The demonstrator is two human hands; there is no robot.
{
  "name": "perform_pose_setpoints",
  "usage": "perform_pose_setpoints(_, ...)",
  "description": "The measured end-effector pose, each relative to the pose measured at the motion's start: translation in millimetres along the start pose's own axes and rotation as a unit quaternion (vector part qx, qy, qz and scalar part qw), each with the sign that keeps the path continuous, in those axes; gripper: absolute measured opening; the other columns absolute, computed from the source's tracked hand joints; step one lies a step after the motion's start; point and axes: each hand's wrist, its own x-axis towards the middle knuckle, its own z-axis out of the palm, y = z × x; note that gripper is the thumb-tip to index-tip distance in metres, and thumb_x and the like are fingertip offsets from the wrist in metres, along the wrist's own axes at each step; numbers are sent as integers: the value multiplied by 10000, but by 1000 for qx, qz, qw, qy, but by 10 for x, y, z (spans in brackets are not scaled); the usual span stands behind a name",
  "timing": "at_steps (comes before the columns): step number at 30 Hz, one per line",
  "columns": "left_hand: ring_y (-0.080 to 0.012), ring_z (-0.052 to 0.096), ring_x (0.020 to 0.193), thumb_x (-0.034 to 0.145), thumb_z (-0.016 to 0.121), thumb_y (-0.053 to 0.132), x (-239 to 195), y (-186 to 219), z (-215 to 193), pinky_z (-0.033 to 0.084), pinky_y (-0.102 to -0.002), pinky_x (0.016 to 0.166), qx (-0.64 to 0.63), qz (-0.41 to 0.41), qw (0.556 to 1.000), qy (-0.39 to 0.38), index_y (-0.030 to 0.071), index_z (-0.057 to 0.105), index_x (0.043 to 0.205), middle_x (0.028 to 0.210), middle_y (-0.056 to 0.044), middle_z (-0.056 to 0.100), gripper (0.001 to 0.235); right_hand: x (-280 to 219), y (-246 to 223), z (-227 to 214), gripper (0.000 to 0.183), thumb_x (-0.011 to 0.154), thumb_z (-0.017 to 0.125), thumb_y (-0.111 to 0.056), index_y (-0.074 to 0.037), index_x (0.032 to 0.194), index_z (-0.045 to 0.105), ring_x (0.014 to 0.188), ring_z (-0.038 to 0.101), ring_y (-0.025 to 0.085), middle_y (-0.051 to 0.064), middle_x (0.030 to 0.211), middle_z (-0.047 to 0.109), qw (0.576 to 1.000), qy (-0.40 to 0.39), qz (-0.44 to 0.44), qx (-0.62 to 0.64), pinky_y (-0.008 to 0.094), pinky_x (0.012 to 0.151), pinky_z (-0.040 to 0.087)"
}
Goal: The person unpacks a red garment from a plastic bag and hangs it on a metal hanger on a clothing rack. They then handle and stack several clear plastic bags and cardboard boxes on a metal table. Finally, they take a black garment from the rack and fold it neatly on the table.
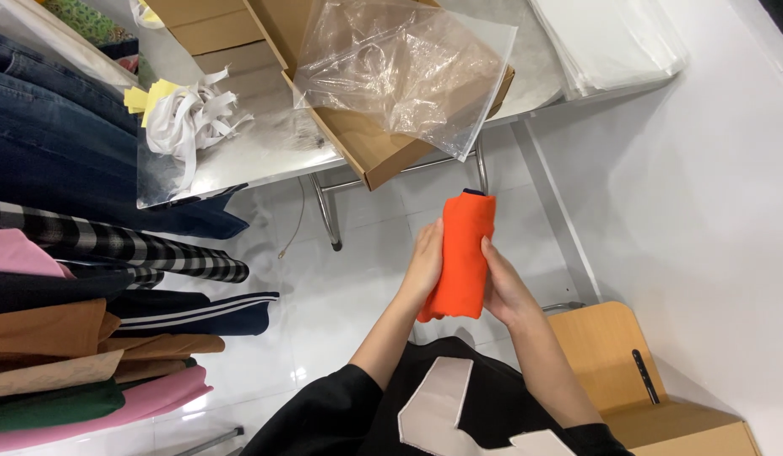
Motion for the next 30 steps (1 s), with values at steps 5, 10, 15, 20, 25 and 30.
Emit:
perform_pose_setpoints(5, -349, 494, 1367, 1157, 426, 462, -13, -35, 79, 413, -475, 1157, 64, 40, 997, 21, 8, 430, 1608, 1461, -223, 475, 641, -22, -74, 64, 608, 1047, 622, -414, -58, 1506, 442, 1260, 633, 315, 148, 1380, 609, 998, 27, -49, -43, 523, 1076, 516)
perform_pose_setpoints(10, -492, 508, 1437, 1057, 551, 530, -325, 406, 120, 418, -583, 1171, 34, 22, 999, 30, 105, 292, 1671, 1535, -289, 516, 790, 265, 142, -263, 400, 1127, 498, -421, -158, 1426, 531, 1381, 579, 228, -13, 1448, 570, 992, 8, -125, -35, 451, 1210, 426)
perform_pose_setpoints(15, -387, 613, 1349, 889, 781, 648, -172, 197, 30, 495, -511, 1077, -9, -6, 998, 69, 188, 496, 1517, 1418, -208, 658, 829, 7, -72, 200, 314, 1068, 623, -57, -112, 1368, 550, 1247, 637, 195, 20, 1323, 658, 980, -3, -194, -38, 391, 1135, 497)
perform_pose_setpoints(20, -361, 613, 1330, 976, 753, 477, -248, 46, -137, 478, -498, 1121, -63, 46, 990, 114, 128, 419, 1567, 1390, -239, 633, 763, 267, 149, 38, 246, 1028, 663, -14, -68, 1267, 644, 1179, 695, 217, 87, 1259, 732, 987, -44, -157, 5, 406, 1099, 531)
perform_pose_setpoints(25, -493, 534, 1396, 1056, 629, 405, -545, 150, -299, 412, -602, 1170, -35, 108, 983, 147, 171, 257, 1578, 1409, -306, 577, 683, 205, 80, 334, 99, 1068, 642, -81, -51, 1132, 711, 1116, 738, 243, 134, 1197, 783, 988, -100, -115, 36, 431, 1054, 562)
perform_pose_setpoints(30, -441, 500, 1415, 865, 909, 248, -765, 66, -605, 364, -593, 1207, 101, 194, 950, 221, 182, 517, 1501, 1353, -168, 509, 750, 477, 324, 468, 131, 1097, 597, -95, -66, 1132, 720, 1105, 758, 229, 147, 1184, 796, 984, -159, -78, 34, 394, 1017, 593)
